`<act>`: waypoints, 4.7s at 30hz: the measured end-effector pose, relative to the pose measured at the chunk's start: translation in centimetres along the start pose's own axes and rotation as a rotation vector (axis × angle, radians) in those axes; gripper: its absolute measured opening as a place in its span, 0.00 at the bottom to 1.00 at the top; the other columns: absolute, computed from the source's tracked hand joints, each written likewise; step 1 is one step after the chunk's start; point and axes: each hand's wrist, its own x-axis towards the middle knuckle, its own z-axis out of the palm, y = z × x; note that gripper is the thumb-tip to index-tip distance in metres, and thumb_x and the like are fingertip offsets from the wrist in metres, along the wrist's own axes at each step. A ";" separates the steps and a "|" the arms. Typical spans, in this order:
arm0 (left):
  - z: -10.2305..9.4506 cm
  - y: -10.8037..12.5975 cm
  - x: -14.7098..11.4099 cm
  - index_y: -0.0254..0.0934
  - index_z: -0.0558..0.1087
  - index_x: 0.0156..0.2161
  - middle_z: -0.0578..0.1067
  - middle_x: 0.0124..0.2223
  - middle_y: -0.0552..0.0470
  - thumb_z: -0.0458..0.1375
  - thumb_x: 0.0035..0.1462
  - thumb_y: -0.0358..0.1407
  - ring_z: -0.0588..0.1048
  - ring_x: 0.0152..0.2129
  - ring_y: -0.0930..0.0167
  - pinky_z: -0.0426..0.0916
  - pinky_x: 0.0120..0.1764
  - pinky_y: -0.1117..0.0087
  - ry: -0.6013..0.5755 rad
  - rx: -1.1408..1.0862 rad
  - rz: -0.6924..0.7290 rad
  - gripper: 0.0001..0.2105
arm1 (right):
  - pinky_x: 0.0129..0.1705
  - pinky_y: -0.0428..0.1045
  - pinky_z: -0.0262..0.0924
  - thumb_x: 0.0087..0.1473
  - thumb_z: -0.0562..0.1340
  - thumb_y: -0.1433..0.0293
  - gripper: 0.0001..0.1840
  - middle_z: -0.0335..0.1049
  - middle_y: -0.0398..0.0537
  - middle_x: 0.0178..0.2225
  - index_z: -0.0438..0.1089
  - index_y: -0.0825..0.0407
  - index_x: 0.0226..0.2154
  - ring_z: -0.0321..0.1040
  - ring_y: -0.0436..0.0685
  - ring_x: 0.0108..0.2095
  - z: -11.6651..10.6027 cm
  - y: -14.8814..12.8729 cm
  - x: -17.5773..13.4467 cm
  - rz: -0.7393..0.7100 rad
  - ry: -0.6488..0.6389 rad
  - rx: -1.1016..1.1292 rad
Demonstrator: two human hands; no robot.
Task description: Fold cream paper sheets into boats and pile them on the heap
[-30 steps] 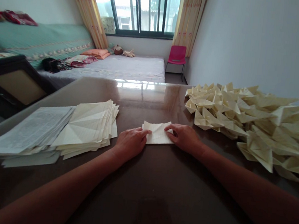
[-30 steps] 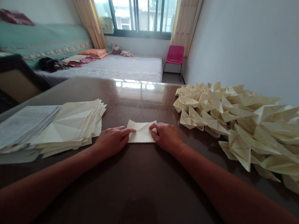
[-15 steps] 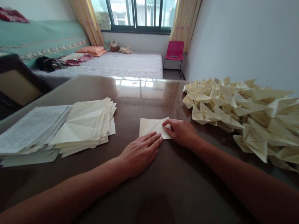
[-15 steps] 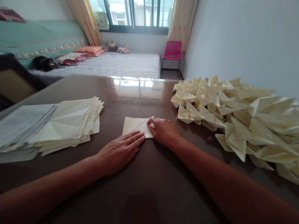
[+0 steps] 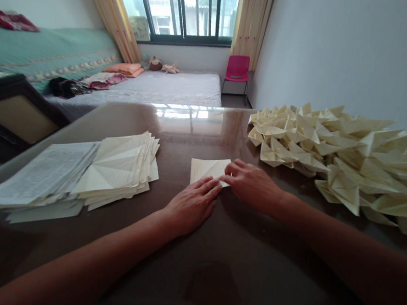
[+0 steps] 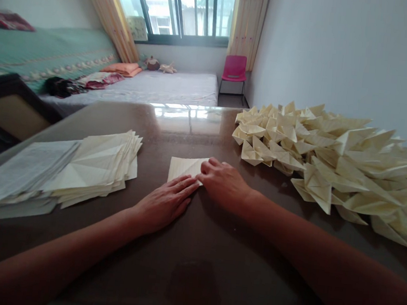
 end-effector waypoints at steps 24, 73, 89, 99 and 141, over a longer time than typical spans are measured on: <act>-2.2 -1.9 -1.1 0.37 0.71 0.49 0.77 0.46 0.48 0.51 0.63 0.32 0.76 0.39 0.66 0.72 0.34 0.68 -0.078 0.403 -0.089 0.12 | 0.34 0.54 0.51 0.57 0.56 0.75 0.11 0.71 0.58 0.36 0.75 0.56 0.33 0.64 0.62 0.39 -1.9 -2.8 -0.9 0.151 -0.209 -0.185; -5.2 -4.3 -2.5 0.46 0.72 0.49 0.68 0.37 0.50 0.48 0.65 0.36 0.66 0.32 0.69 0.63 0.36 0.68 -0.123 0.074 0.084 0.13 | 0.26 0.45 0.49 0.53 0.60 0.59 0.14 0.65 0.40 0.21 0.72 0.52 0.34 0.57 0.49 0.21 3.7 2.0 2.4 0.387 0.168 0.561; -3.8 -3.7 -1.9 0.40 0.64 0.58 0.68 0.57 0.46 0.46 0.66 0.40 0.64 0.55 0.65 0.63 0.53 0.64 0.062 0.036 0.020 0.18 | 0.26 0.45 0.47 0.54 0.58 0.57 0.15 0.67 0.41 0.23 0.72 0.51 0.33 0.59 0.49 0.23 4.0 1.7 2.6 0.378 0.143 0.472; -1.1 -3.0 -2.6 0.38 0.43 0.67 0.48 0.68 0.47 0.41 0.65 0.51 0.45 0.65 0.69 0.40 0.64 0.63 -0.172 -0.070 0.104 0.31 | 0.27 0.45 0.48 0.56 0.57 0.60 0.13 0.70 0.43 0.26 0.71 0.51 0.35 0.62 0.50 0.24 3.8 1.6 2.5 0.362 0.129 0.400; -1.7 -2.7 -2.8 0.32 0.47 0.66 0.47 0.68 0.41 0.45 0.62 0.53 0.44 0.65 0.61 0.44 0.64 0.59 -0.131 0.073 0.061 0.35 | 0.63 0.59 0.45 0.56 0.50 0.45 0.48 0.50 0.74 0.61 0.55 0.72 0.60 0.45 0.70 0.64 3.1 -3.2 -1.5 0.052 -0.025 0.038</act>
